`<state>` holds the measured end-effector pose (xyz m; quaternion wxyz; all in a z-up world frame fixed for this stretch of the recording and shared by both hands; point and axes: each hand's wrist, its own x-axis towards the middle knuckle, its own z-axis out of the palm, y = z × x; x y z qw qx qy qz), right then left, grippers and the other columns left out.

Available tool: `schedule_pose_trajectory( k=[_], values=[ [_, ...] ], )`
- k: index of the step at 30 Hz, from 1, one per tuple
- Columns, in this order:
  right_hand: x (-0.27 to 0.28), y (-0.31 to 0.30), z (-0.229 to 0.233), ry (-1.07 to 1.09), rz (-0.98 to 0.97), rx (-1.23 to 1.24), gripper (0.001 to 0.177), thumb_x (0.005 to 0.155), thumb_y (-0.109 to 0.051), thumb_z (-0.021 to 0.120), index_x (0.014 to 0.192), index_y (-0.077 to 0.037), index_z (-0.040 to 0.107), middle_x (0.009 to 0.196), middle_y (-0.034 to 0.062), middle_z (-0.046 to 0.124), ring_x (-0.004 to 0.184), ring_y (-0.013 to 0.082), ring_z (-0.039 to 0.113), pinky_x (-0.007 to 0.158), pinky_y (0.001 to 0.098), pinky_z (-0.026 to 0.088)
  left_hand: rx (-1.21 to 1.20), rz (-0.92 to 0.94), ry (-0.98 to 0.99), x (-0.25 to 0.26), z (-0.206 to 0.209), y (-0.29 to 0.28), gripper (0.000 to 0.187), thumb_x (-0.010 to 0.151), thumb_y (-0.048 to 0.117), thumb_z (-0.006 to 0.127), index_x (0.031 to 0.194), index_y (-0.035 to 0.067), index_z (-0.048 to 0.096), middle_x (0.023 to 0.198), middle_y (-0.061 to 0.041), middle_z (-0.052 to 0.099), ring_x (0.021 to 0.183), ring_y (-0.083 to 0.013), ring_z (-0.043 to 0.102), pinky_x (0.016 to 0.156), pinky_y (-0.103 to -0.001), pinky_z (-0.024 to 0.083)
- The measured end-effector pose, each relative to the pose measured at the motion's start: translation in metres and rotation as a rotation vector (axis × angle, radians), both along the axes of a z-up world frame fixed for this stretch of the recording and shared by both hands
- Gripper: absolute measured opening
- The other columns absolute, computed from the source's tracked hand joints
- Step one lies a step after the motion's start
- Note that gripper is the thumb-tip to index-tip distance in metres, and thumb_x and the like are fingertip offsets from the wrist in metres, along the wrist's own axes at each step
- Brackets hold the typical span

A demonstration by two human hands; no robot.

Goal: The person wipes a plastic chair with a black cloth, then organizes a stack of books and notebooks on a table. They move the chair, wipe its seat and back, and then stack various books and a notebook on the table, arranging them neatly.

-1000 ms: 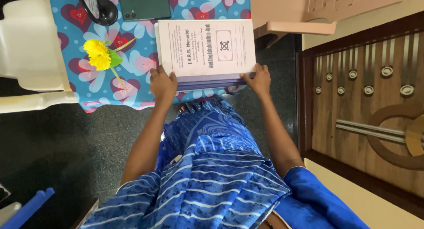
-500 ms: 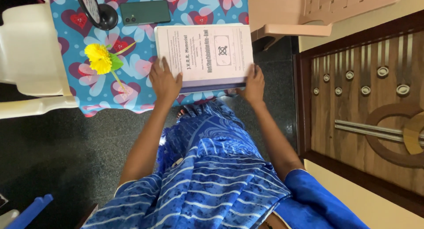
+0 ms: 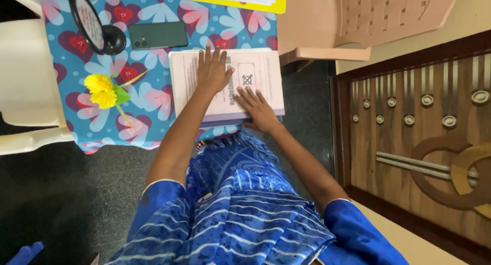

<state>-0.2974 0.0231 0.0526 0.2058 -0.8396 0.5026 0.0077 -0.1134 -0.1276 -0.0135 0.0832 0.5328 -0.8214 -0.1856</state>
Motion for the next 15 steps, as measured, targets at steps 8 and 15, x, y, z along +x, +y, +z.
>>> schedule_pose_trajectory(
  k=[8, 15],
  values=[
    [-0.008, 0.001, -0.008, -0.064, 0.016, -0.003, 0.11, 0.07, -0.034, 0.088, 0.161, -0.019, 0.028, 0.17, 0.0074, 0.021, 0.157, 0.0337, 0.019, 0.126, 0.0555, 0.017, 0.107, 0.049, -0.082, -0.023, -0.027, -0.033, 0.06, 0.098, 0.05, 0.061, 0.137, 0.003, 0.059, 0.136, -0.018, 0.061, 0.129, -0.0376, 0.052, 0.111, -0.054, 0.032],
    [-0.014, 0.011, -0.023, -0.119, 0.006, -0.074, 0.096, 0.08, -0.04, 0.082, 0.16, -0.019, 0.033, 0.167, 0.0078, 0.027, 0.155, 0.0335, 0.022, 0.126, 0.0532, 0.019, 0.141, 0.024, -0.162, -0.029, -0.006, -0.036, 0.055, 0.094, 0.054, 0.065, 0.116, 0.004, 0.07, 0.118, -0.015, 0.068, 0.113, -0.0355, 0.061, 0.096, -0.051, 0.046]
  ],
)
